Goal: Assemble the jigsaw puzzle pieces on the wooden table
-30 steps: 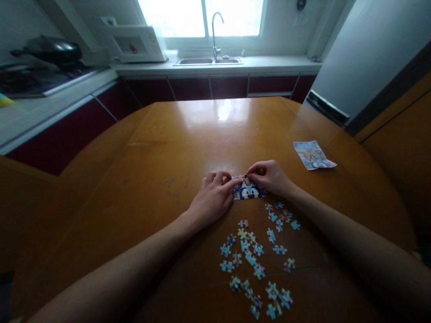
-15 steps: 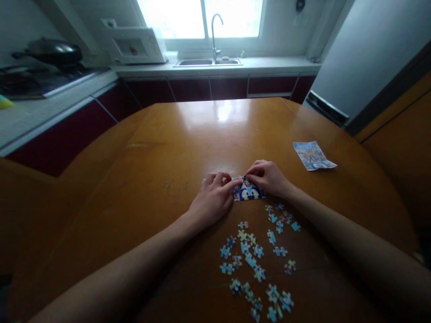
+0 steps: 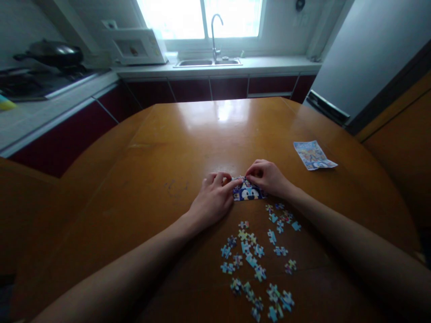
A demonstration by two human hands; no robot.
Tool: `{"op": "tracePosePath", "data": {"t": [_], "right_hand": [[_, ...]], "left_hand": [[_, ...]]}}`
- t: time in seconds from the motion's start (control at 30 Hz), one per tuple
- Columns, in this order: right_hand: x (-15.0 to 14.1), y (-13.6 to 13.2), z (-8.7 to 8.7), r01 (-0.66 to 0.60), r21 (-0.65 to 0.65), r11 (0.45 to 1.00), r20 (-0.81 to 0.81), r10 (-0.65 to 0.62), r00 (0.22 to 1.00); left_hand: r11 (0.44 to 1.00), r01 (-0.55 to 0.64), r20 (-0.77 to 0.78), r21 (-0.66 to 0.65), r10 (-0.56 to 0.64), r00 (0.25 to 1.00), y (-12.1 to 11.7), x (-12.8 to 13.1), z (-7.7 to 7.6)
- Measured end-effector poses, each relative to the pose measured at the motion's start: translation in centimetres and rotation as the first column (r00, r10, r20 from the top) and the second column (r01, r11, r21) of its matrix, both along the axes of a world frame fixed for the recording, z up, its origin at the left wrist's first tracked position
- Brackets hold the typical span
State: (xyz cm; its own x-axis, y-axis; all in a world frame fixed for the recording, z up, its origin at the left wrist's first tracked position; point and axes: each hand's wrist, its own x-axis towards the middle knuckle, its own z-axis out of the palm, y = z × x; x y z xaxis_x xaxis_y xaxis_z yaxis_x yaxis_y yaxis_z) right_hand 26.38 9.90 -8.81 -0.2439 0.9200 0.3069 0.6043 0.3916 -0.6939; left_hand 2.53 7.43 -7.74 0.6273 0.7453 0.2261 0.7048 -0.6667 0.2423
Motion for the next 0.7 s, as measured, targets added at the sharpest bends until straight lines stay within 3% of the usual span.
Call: {"op": "tracePosePath", "data": {"t": [0.33, 0.53, 0.7], "right_hand": [[0.23, -0.4, 0.18, -0.024, 0.056, 0.998, 0.021, 0.022, 1.0], [0.4, -0.5, 0.16, -0.102, 0.119, 0.988, 0.133, 0.086, 0.987], [0.62, -0.3, -0.05, -0.014, 0.099, 0.995, -0.068, 0.021, 0.997]], "left_hand": [[1.0, 0.006, 0.001, 0.008, -0.006, 1.0, 0.09, -0.03, -0.16], [1.0, 0.003, -0.001, 0.002, -0.003, 1.0, 0.05, 0.07, 0.02], [1.0, 0.001, 0.005, -0.005, -0.001, 1.0, 0.11, 0.04, -0.06]]}}
